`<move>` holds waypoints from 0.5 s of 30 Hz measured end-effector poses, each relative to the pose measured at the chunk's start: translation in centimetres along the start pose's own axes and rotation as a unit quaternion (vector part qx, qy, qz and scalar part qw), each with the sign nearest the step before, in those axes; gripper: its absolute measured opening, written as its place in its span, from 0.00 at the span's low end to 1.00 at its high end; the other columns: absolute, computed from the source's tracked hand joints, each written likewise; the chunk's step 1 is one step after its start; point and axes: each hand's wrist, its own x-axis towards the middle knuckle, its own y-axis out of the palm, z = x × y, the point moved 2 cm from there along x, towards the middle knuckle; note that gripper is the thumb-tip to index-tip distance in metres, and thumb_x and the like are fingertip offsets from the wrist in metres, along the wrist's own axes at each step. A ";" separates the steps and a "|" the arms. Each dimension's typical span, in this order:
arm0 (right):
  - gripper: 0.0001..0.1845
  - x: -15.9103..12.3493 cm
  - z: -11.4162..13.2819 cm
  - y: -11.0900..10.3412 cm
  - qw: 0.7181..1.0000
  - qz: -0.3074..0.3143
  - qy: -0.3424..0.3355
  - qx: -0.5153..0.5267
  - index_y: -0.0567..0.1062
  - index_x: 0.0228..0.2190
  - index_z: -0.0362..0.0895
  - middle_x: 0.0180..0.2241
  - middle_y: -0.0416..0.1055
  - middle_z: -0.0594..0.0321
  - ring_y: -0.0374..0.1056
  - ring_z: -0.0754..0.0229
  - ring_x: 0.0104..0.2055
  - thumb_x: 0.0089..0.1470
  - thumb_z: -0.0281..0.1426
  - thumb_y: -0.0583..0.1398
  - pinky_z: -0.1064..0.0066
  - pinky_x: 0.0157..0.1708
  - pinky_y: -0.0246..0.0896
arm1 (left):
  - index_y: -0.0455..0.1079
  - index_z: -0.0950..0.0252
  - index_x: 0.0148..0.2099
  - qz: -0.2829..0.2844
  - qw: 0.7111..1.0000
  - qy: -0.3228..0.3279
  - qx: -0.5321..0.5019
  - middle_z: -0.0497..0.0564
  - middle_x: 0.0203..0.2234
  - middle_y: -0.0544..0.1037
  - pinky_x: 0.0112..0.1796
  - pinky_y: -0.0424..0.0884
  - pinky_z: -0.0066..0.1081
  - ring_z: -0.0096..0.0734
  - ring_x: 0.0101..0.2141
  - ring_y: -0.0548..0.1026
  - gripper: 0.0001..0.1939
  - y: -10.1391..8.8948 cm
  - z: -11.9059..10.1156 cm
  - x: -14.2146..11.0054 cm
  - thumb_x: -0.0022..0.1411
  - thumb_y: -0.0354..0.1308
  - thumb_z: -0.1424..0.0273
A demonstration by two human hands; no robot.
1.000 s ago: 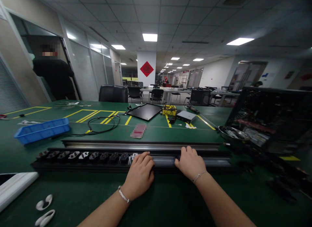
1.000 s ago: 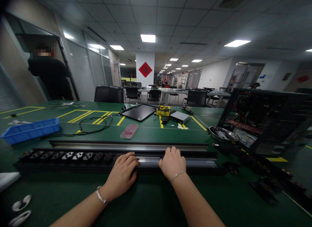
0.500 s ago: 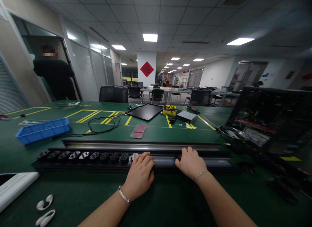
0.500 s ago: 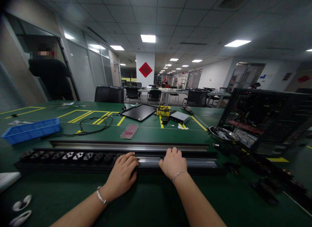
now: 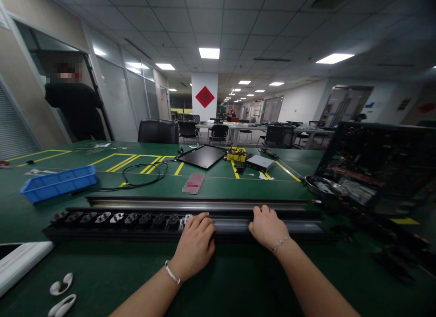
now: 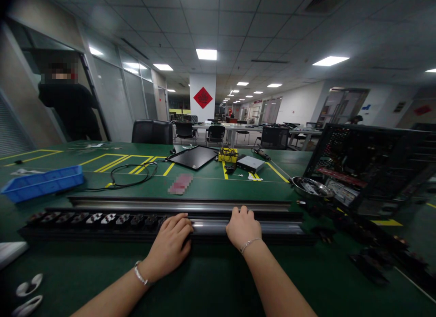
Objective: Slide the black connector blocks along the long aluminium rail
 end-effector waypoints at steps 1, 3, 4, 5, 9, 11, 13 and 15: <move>0.17 0.0 0.0 0.0 1.000 0.002 0.000 0.000 0.67 0.42 0.40 0.44 0.61 0.47 0.59 0.49 0.48 0.51 0.33 0.51 0.62 0.40 0.57 | 0.66 0.60 0.39 -0.001 1.000 0.001 0.001 0.50 0.41 0.72 0.53 0.56 0.42 0.39 0.52 0.62 0.11 0.0 0.0 0.0 0.52 0.52 0.77; 0.17 0.1 0.0 0.1 1.000 0.002 0.001 0.000 0.67 0.43 0.40 0.45 0.61 0.47 0.59 0.49 0.48 0.51 0.33 0.51 0.62 0.40 0.57 | 0.66 0.60 0.39 0.000 1.000 0.004 0.002 0.50 0.41 0.73 0.53 0.56 0.42 0.39 0.52 0.62 0.11 -0.1 0.0 0.0 0.52 0.52 0.77; 0.17 0.1 -0.1 0.1 1.000 0.002 0.000 0.002 0.67 0.43 0.40 0.45 0.61 0.47 0.59 0.49 0.48 0.51 0.33 0.51 0.62 0.39 0.57 | 0.66 0.60 0.38 0.001 1.000 0.004 0.003 0.50 0.41 0.73 0.53 0.56 0.42 0.39 0.52 0.62 0.11 -0.1 0.0 0.0 0.52 0.52 0.77; 0.17 0.1 -0.1 0.1 1.000 0.001 0.000 0.003 0.67 0.43 0.40 0.45 0.61 0.47 0.59 0.49 0.47 0.51 0.33 0.51 0.62 0.39 0.57 | 0.66 0.60 0.38 0.003 1.000 0.004 0.003 0.49 0.41 0.73 0.53 0.56 0.41 0.39 0.52 0.62 0.11 -0.1 0.0 0.0 0.52 0.52 0.77; 0.17 0.1 -0.1 0.0 1.000 -0.002 0.001 0.007 0.67 0.42 0.40 0.44 0.61 0.48 0.59 0.50 0.47 0.51 0.33 0.52 0.63 0.39 0.57 | 0.66 0.60 0.39 0.007 1.000 0.000 -0.005 0.50 0.41 0.73 0.53 0.56 0.42 0.40 0.53 0.62 0.11 -0.2 -0.1 0.1 0.52 0.52 0.77; 0.17 0.1 -0.1 0.0 1.000 -0.003 0.001 0.006 0.67 0.42 0.40 0.44 0.62 0.48 0.59 0.50 0.47 0.51 0.33 0.52 0.63 0.40 0.57 | 0.66 0.61 0.39 0.005 1.000 0.002 -0.008 0.51 0.41 0.72 0.53 0.56 0.43 0.41 0.53 0.62 0.11 -0.1 -0.1 0.1 0.52 0.52 0.77; 0.16 0.0 -0.1 0.1 1.000 -0.008 0.004 0.005 0.68 0.41 0.40 0.44 0.62 0.49 0.60 0.50 0.47 0.51 0.33 0.52 0.64 0.40 0.57 | 0.66 0.61 0.39 0.001 1.000 0.003 -0.009 0.51 0.41 0.72 0.53 0.56 0.44 0.41 0.52 0.62 0.11 -0.1 -0.1 0.1 0.52 0.52 0.78; 0.16 -0.1 -0.1 0.3 1.000 -0.021 0.007 0.008 0.68 0.41 0.40 0.43 0.62 0.49 0.60 0.50 0.46 0.50 0.32 0.51 0.63 0.39 0.57 | 0.66 0.60 0.39 -0.002 1.000 0.005 -0.007 0.51 0.41 0.73 0.53 0.57 0.44 0.40 0.52 0.63 0.12 -0.1 0.0 0.1 0.52 0.52 0.78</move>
